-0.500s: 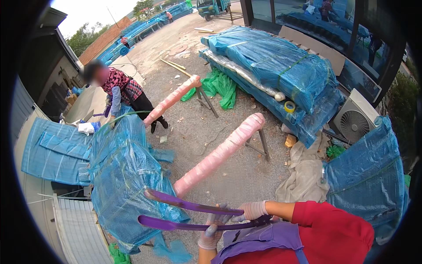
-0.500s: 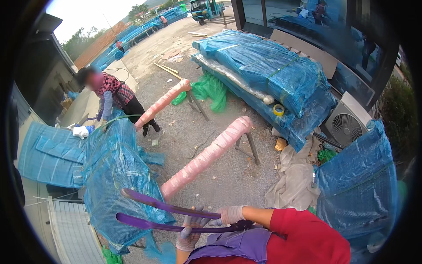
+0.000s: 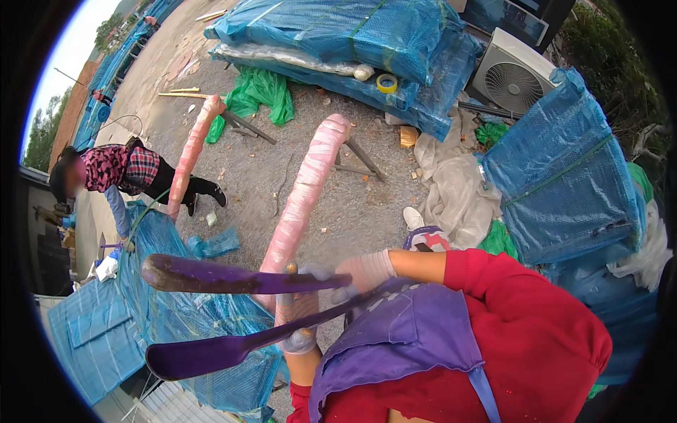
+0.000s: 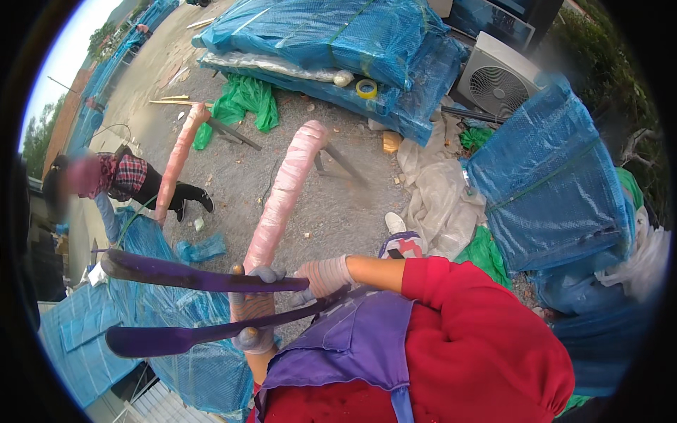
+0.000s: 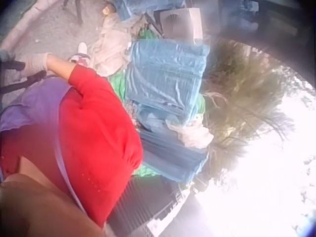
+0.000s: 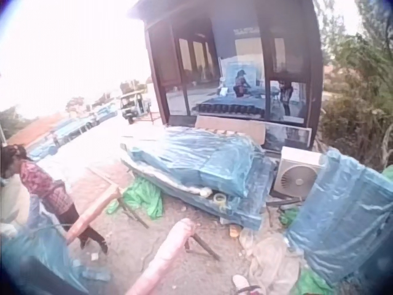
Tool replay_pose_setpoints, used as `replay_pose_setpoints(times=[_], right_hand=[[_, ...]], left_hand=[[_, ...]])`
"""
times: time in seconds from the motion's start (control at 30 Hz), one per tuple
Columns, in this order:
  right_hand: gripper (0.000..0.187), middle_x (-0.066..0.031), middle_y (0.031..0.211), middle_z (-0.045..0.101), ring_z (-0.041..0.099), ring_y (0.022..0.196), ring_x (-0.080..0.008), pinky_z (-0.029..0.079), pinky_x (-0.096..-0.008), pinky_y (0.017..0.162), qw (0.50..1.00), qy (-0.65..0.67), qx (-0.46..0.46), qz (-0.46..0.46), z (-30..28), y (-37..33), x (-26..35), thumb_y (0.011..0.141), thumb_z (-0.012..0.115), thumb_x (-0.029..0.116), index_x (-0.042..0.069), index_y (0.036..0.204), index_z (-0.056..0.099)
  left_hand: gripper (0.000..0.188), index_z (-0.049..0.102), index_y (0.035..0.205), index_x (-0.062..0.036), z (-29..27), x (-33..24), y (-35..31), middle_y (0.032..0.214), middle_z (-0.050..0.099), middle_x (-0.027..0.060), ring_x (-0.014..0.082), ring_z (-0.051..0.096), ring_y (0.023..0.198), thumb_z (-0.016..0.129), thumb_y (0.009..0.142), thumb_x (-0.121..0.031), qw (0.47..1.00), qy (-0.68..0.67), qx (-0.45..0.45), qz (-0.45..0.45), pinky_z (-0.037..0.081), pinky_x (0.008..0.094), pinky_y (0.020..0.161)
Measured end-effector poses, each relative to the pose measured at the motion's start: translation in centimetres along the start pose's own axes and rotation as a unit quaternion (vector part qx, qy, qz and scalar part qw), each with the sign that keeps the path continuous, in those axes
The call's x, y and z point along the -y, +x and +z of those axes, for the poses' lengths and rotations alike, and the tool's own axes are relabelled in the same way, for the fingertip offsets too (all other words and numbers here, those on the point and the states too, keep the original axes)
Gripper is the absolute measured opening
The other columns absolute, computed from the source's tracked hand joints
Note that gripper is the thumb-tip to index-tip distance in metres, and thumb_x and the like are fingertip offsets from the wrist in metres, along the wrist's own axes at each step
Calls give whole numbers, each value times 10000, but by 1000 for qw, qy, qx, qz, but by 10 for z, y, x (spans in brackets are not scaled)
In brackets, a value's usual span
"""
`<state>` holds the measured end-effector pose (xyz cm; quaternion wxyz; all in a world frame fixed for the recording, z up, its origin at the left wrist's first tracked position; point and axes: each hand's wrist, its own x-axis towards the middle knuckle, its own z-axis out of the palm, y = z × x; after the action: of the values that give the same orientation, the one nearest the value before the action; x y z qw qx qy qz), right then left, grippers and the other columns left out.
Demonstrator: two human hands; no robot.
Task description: The person secures a large blue-wrapped package using a purple strap tensioner and green straps. They loop the strap around the package, tighten it with the tensioner, and lock it in place, repeating the process to ensure the package is tightly bound.
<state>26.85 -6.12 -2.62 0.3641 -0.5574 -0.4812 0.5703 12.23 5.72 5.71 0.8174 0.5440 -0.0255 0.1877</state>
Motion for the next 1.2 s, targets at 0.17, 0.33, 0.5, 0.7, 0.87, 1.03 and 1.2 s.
replay_pose_setpoints(times=[0.17, 0.33, 0.5, 0.7, 0.87, 1.03, 1.2], right_hand=[[556, -217, 1107, 614, 615, 977, -333, 487, -415, 829, 994, 1, -91, -67, -85, -1, -26, 804, 709, 361, 47, 1234, 550], [1020, -252, 1203, 582, 593, 1094, -385, 483, -447, 912, 933, -99, -254, -233, -174, -26, -25, 677, 795, 566, 43, 1434, 354], [1186, -317, 1360, 427, 464, 1247, -439, 393, -472, 1038, 931, -270, -230, -91, -213, -19, -26, 700, 740, 590, -50, 1492, 131], [1125, -333, 1333, 427, 483, 1213, -449, 409, -472, 1019, 951, -226, -205, -48, -259, 31, -37, 726, 739, 506, -65, 1483, 132], [1055, -323, 1318, 443, 496, 1167, -474, 422, -492, 991, 908, -239, -316, -133, -334, 47, -46, 669, 781, 338, -45, 1468, 209], [983, -306, 1220, 492, 506, 1098, -473, 419, -503, 965, 877, -275, -391, -50, -404, 29, -30, 686, 752, 319, -43, 1453, 255], [1033, -306, 1222, 503, 503, 1130, -466, 429, -480, 981, 888, -284, -358, 49, -480, 21, -47, 656, 780, 355, -39, 1459, 264]], left_hand=[[998, 247, 1527, -38, 26, 38, 95, 1354, 482, 133, 297, 451, 1263, 750, 764, -438, 999, 45, -1, -17, 326, 452, 1074], [1002, 234, 1534, -51, 53, 77, 184, 1376, 480, 133, 281, 440, 1296, 758, 754, -399, 984, 100, -149, 13, 278, 442, 1111], [990, 197, 1545, -87, 50, 101, 246, 1387, 462, 139, 291, 428, 1310, 746, 754, -318, 961, 78, -261, 42, 244, 452, 1142], [823, 227, 1520, -88, 23, 110, 304, 1390, 460, 168, 286, 438, 1304, 659, 840, -257, 937, 8, -347, 35, 266, 447, 1156], [1012, 229, 1515, -69, -36, 107, 363, 1453, 399, 161, 289, 361, 1367, 764, 776, -507, 989, 36, -135, -38, 275, 427, 1140], [922, 317, 1471, 5, -102, 126, 392, 1416, 450, 177, 297, 428, 1310, 747, 808, -471, 964, 175, -118, -159, 350, 400, 1082], [774, 468, 1376, 14, -204, 215, 352, 1365, 495, 261, 343, 464, 1297, 659, 828, -497, 796, 467, -158, -351, 383, 391, 1069]])
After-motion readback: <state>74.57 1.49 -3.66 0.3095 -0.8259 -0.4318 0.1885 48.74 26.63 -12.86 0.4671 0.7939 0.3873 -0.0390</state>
